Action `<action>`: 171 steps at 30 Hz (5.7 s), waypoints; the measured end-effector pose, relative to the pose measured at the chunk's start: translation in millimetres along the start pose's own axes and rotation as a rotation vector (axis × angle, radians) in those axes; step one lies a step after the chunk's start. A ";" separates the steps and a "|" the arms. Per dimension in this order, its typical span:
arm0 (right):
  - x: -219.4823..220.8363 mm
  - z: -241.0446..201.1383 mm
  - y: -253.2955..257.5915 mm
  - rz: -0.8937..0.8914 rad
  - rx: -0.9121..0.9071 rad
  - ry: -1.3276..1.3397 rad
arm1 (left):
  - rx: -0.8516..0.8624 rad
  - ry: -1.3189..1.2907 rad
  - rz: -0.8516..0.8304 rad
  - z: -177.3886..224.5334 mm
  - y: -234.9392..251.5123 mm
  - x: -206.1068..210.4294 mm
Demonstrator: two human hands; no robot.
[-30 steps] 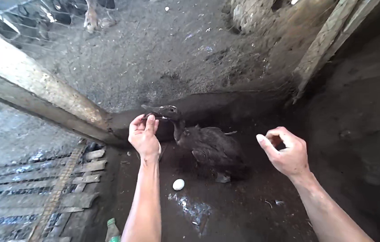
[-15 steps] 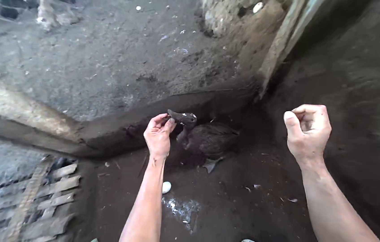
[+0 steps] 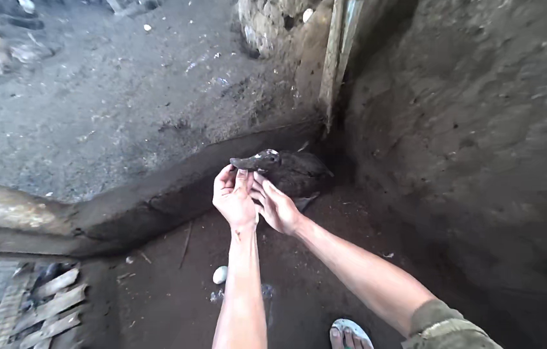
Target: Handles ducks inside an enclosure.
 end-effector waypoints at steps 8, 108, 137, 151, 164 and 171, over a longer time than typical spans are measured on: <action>-10.5 -14.3 16.7 -0.168 -0.158 0.157 | -0.081 -0.132 0.090 -19.2 -32.9 17.7; -59.4 -109.7 12.3 0.370 -0.092 -0.519 | -0.738 1.392 -1.042 111.1 -34.6 -195.1; -65.2 -74.0 5.3 0.446 0.151 -0.442 | -0.819 1.436 -1.125 85.0 -26.3 -199.7; -75.4 -17.1 -7.6 0.279 0.318 -1.170 | -0.809 1.455 -1.173 77.5 -32.9 -195.4; -122.6 -127.2 -29.5 0.555 0.081 -0.252 | -0.821 1.460 -1.180 69.5 -28.3 -201.3; -99.9 -188.0 -57.0 0.570 0.065 -0.349 | -0.819 1.453 -1.192 61.7 -25.7 -202.9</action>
Point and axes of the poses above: each hand's wrist, its own y-axis towards the middle knuckle, its own x-axis out of the palm, z = x × y, the point moved 3 cm from there along y, towards the middle knuckle, and after that the axes turned 8 degrees about -y, right-handed, at the moved point
